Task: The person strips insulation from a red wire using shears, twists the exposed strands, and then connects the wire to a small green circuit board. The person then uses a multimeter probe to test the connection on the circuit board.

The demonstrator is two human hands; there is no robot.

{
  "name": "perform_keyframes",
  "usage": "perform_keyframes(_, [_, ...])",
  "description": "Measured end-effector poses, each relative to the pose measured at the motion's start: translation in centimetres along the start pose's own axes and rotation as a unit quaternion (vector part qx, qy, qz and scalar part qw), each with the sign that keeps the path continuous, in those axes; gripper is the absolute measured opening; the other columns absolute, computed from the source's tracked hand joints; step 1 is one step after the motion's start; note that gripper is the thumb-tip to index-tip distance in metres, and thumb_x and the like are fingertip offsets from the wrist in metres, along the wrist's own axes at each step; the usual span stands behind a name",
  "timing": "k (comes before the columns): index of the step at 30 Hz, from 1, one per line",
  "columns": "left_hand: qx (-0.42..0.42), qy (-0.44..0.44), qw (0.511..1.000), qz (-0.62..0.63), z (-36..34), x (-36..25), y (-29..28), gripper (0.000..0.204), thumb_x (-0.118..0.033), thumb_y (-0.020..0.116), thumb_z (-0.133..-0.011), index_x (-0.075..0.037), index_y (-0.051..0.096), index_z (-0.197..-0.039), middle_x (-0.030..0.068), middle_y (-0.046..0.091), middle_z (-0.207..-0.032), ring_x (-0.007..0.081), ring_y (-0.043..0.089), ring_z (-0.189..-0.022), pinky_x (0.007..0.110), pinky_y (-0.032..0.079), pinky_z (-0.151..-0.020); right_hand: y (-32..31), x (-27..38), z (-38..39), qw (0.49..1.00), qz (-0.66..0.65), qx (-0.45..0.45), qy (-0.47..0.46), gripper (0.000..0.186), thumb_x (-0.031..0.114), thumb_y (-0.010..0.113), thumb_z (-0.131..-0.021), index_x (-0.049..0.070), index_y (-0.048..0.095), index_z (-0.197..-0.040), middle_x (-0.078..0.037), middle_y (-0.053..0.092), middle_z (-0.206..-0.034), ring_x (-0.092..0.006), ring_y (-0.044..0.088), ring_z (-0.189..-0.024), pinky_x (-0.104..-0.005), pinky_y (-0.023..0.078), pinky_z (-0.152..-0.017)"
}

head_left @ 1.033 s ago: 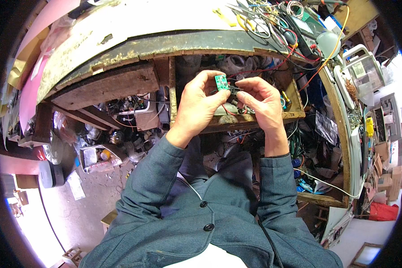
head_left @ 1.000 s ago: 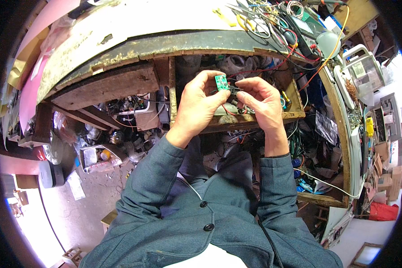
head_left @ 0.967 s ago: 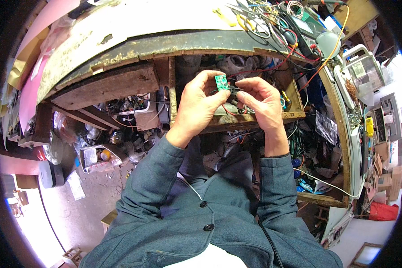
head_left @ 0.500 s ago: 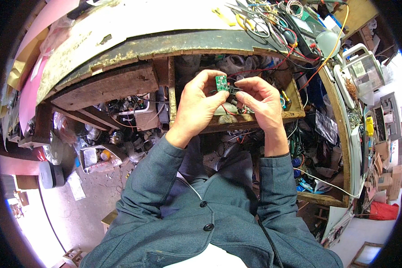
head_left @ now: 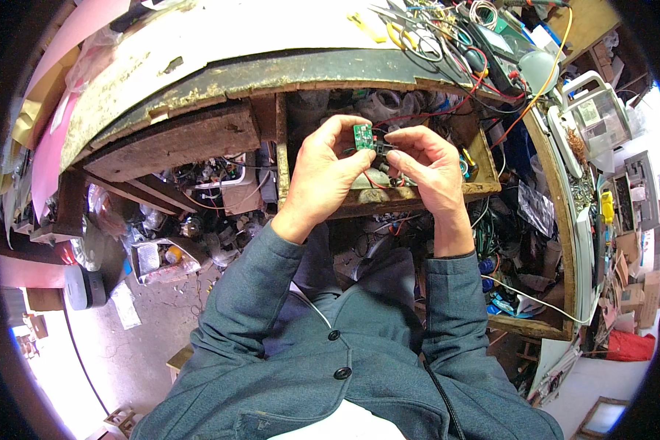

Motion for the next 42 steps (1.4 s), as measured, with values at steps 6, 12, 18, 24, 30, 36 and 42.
perform_keyframes(6, [-0.001, -0.005, 1.000, -0.004, -0.2, 0.1, 0.0, 0.035, 0.002, 0.069, -0.086, -0.001, 0.060, -0.120, 0.0038, 0.067, -0.106, 0.0105, 0.063, -0.097, 0.026, 0.052, -0.087, -0.3, -0.3, -0.1, 1.000, 0.004, -0.008, 0.005, 0.025, -0.001, 0.072, -0.086, -0.001, 0.066, -0.111, -0.005, 0.069, -0.093, -0.0072, 0.062, -0.078, -0.0211, 0.051, -0.069])
perform_keyframes(12, [-0.009, 0.003, 0.999, -0.036, -0.1, -0.2, -0.4, 0.036, -0.002, 0.071, -0.085, -0.002, 0.060, -0.118, 0.0046, 0.067, -0.104, 0.0113, 0.063, -0.096, 0.027, 0.053, -0.085, -0.1, -0.2, -0.3, 1.000, 0.022, -0.009, 0.005, 0.026, 0.000, 0.073, -0.085, 0.000, 0.066, -0.111, -0.004, 0.069, -0.093, -0.0081, 0.063, -0.079, -0.0221, 0.052, -0.070])
perform_keyframes(18, [-0.003, 0.024, 1.000, -0.017, -0.8, 1.3, -0.1, 0.034, -0.001, 0.072, -0.083, 0.000, 0.060, -0.115, 0.0050, 0.065, -0.099, 0.0110, 0.063, -0.087, 0.027, 0.055, -0.077, -0.3, -0.1, 0.1, 1.000, 0.018, -0.016, -0.006, 0.030, -0.001, 0.073, -0.084, 0.001, 0.065, -0.113, -0.005, 0.070, -0.095, -0.0089, 0.065, -0.079, -0.0231, 0.053, -0.071])
perform_keyframes(24, [-0.021, 0.042, 0.999, -0.019, 0.0, -0.4, -0.4, 0.030, 0.000, 0.071, -0.083, -0.001, 0.063, -0.112, 0.0030, 0.065, -0.094, 0.0093, 0.061, -0.087, 0.027, 0.054, -0.076, -0.1, 0.5, 0.1, 0.999, 0.005, -0.027, -0.028, 0.029, -0.003, 0.070, -0.086, 0.000, 0.065, -0.114, -0.006, 0.068, -0.096, -0.0097, 0.063, -0.076, -0.0235, 0.053, -0.069])
perform_keyframes(30, [-0.102, 0.175, 0.974, -0.103, 2.6, -5.0, -1.1, 0.031, 0.002, 0.070, -0.080, -0.002, 0.063, -0.110, 0.0085, 0.063, -0.102, 0.0160, 0.063, -0.095, 0.029, 0.051, -0.084, -0.6, 0.4, 0.0, 0.998, -0.034, -0.016, -0.055, 0.020, 0.012, 0.060, -0.098, -0.001, 0.063, -0.114, -0.005, 0.066, -0.092, -0.0093, 0.060, -0.071, -0.0223, 0.050, -0.066])
perform_keyframes(36, [-0.106, 0.252, 0.953, -0.129, 9.0, -10.0, -2.2, 0.030, 0.001, 0.073, -0.079, -0.005, 0.065, -0.106, 0.0088, 0.064, -0.099, 0.0225, 0.064, -0.097, 0.033, 0.050, -0.085, -0.4, 0.4, -0.4, 0.996, 0.003, -0.021, -0.082, 0.017, 0.012, 0.062, -0.097, 0.000, 0.065, -0.109, -0.005, 0.068, -0.090, -0.0082, 0.060, -0.072, -0.0231, 0.049, -0.064])
perform_keyframes(42, [-0.099, 0.197, 0.963, -0.152, 16.3, -10.2, -6.2, 0.033, 0.004, 0.076, -0.077, -0.005, 0.066, -0.107, 0.0070, 0.060, -0.107, 0.0198, 0.058, -0.106, 0.031, 0.045, -0.094, 0.6, 0.2, -0.3, 0.999, 0.024, 0.028, -0.014, 0.013, 0.008, 0.064, -0.095, 0.001, 0.067, -0.105, -0.005, 0.069, -0.088, -0.0089, 0.061, -0.072, -0.0238, 0.050, -0.066])
Point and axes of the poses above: each hand's wrist, its own z-axis away from the middle knuckle, its own y-axis out of the palm, x = y × z, the point moved 10 cm from there along -z, towards the middle knuckle
